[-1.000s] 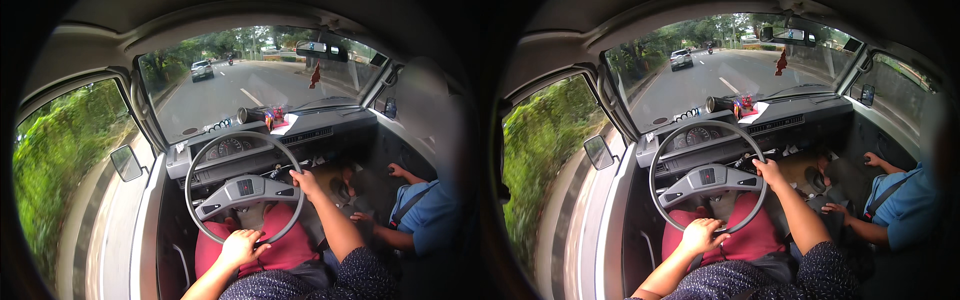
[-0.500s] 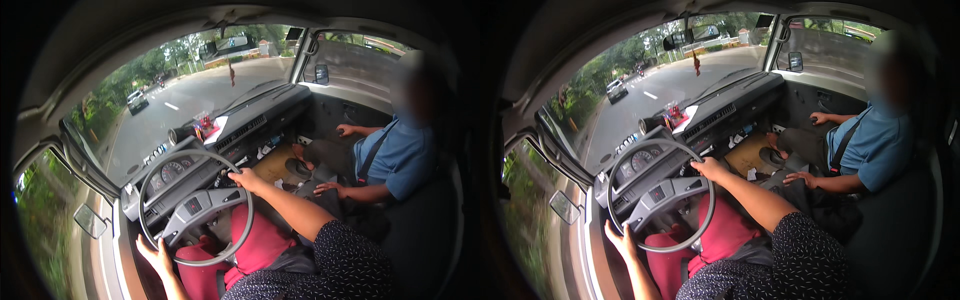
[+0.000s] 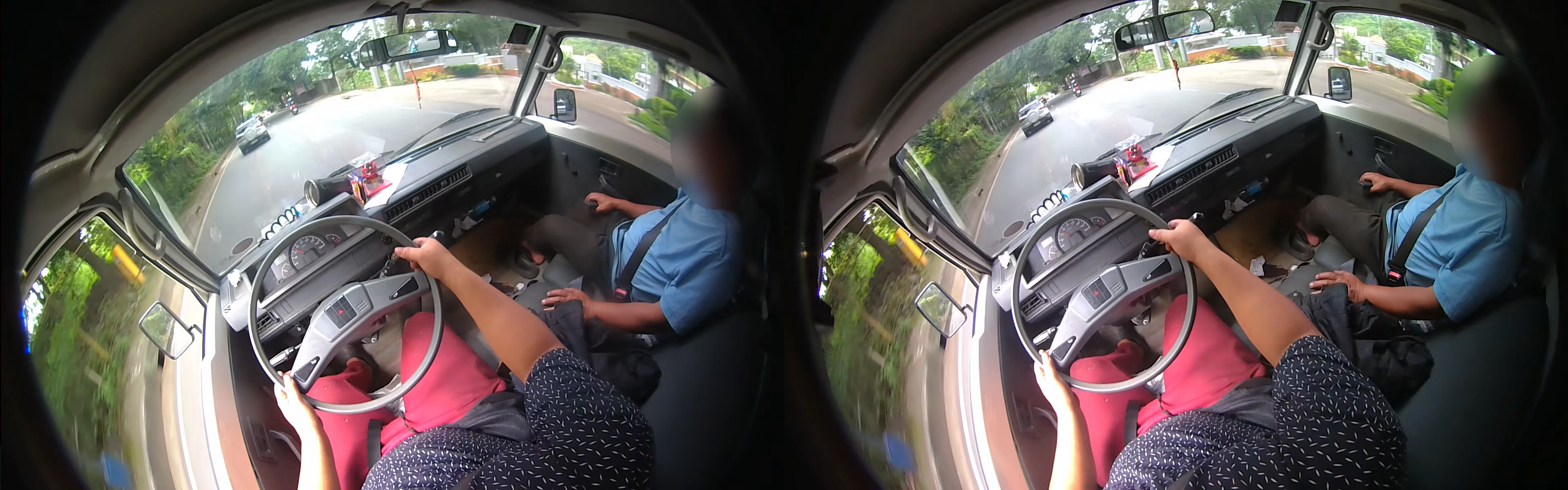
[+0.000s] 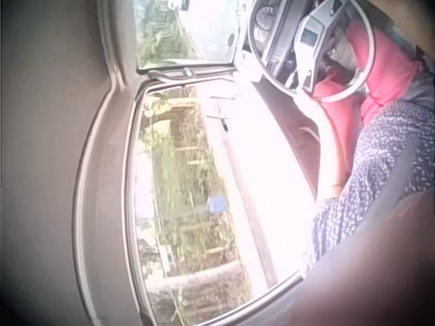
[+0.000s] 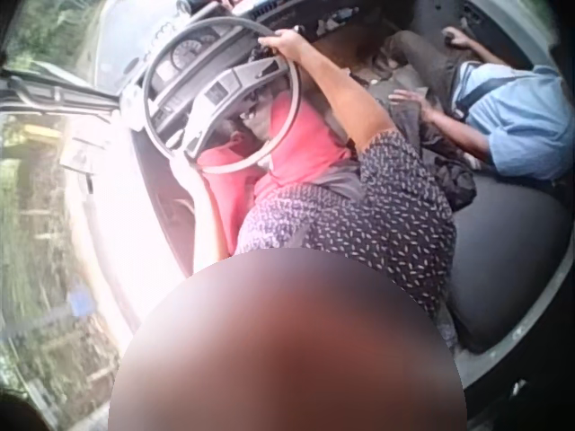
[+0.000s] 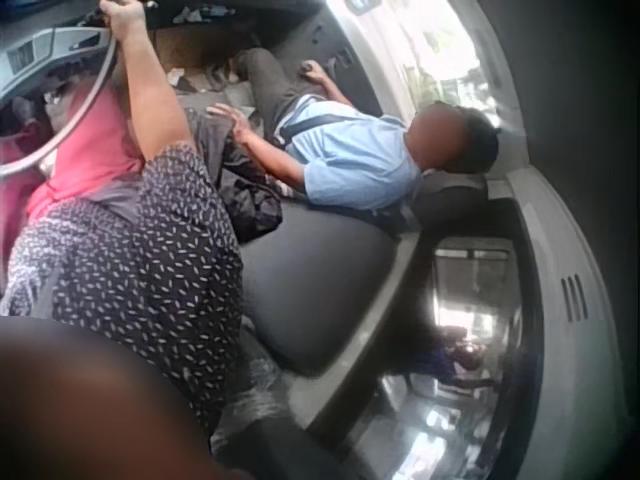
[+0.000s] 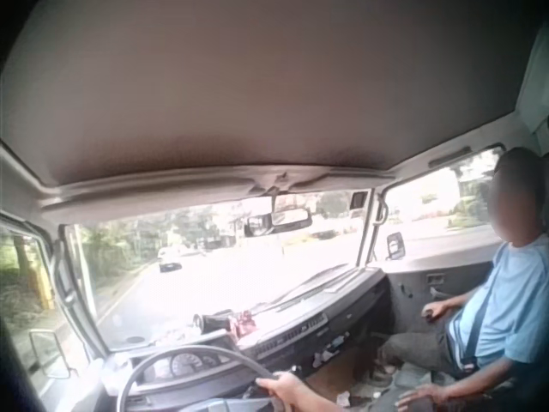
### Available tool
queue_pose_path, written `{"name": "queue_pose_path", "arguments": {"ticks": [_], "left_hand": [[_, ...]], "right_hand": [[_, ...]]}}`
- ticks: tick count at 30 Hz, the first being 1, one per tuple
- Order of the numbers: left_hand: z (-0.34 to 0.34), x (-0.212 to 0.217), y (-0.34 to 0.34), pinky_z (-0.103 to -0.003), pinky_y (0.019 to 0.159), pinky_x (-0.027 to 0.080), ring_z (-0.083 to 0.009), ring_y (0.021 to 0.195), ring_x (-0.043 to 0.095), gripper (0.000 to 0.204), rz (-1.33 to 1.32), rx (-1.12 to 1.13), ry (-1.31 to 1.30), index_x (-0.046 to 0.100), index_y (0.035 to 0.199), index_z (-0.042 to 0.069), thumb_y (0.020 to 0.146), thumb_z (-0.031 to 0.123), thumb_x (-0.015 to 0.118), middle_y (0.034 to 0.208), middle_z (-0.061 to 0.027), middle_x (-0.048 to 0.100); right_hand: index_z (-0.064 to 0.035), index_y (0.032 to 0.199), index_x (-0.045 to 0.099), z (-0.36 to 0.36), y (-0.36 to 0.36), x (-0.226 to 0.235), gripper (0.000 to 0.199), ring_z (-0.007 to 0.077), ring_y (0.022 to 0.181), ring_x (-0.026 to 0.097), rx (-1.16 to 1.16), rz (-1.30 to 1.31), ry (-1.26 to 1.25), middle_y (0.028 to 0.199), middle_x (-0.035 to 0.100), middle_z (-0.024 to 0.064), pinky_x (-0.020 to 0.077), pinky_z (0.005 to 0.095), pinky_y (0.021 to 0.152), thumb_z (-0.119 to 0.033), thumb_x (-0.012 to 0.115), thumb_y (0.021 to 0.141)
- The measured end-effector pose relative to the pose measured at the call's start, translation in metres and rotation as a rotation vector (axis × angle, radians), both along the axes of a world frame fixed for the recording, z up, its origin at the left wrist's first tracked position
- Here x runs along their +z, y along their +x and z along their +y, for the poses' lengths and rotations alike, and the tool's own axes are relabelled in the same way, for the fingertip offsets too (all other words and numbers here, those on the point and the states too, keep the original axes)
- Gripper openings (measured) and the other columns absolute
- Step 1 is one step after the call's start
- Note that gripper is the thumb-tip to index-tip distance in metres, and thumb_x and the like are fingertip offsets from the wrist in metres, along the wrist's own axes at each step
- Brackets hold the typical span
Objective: The person drives a van along a two-lane road, steering with both hands and occasionally glancing at the passenger. The vehicle follows traffic, passes other cars and motorcycles, and navigates through intersections and commercial areas.
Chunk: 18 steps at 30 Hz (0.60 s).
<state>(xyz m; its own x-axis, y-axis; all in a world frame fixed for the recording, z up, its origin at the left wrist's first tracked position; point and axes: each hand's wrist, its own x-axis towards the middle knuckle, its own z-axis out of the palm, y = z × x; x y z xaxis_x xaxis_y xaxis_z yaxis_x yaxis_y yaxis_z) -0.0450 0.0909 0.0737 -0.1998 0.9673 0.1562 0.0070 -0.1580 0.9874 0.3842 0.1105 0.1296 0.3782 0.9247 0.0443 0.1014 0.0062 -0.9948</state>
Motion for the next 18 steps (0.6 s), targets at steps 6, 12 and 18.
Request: {"name": "queue_pose_path", "arguments": {"ticks": [6,12,18], "left_hand": [[-0.004,-0.019,0.005,-0.031,0.104,0.042,-0.0161,0.109,0.058,0.037,-0.148,0.03,0.066,0.059,0.132,-0.004,0.108,0.023,0.06,0.115,-0.0084,0.065],[0.004,-0.019,-0.002,-0.029,0.097,0.045,-0.0132,0.102,0.059,0.035,-0.131,-0.026,0.059,0.061,0.129,-0.004,0.108,0.024,0.06,0.112,-0.0071,0.066],[0.014,-0.014,-0.008,-0.029,0.087,0.047,-0.0135,0.093,0.058,0.032,-0.01,-0.031,0.104,0.066,0.119,-0.003,0.108,0.027,0.06,0.102,-0.0052,0.066]], "right_hand": [[-0.0051,0.084,0.068,-0.001,-0.004,0.014,0.041,0.0099,0.064,0.053,-0.02,0.002,-0.038,0.072,0.059,0.0003,0.0446,0.0285,0.061,-0.043,0.081,0.089],[-0.0025,0.088,0.07,-0.003,-0.004,0.007,0.045,0.0099,0.066,0.056,-0.03,-0.02,-0.02,0.073,0.062,0.0018,0.0451,0.0285,0.062,-0.046,0.081,0.089],[-0.003,0.085,0.069,-0.008,-0.004,-0.008,0.046,0.0117,0.066,0.057,-0.054,-0.03,-0.015,0.072,0.063,0.0026,0.0465,0.0306,0.063,-0.048,0.077,0.091]]}}
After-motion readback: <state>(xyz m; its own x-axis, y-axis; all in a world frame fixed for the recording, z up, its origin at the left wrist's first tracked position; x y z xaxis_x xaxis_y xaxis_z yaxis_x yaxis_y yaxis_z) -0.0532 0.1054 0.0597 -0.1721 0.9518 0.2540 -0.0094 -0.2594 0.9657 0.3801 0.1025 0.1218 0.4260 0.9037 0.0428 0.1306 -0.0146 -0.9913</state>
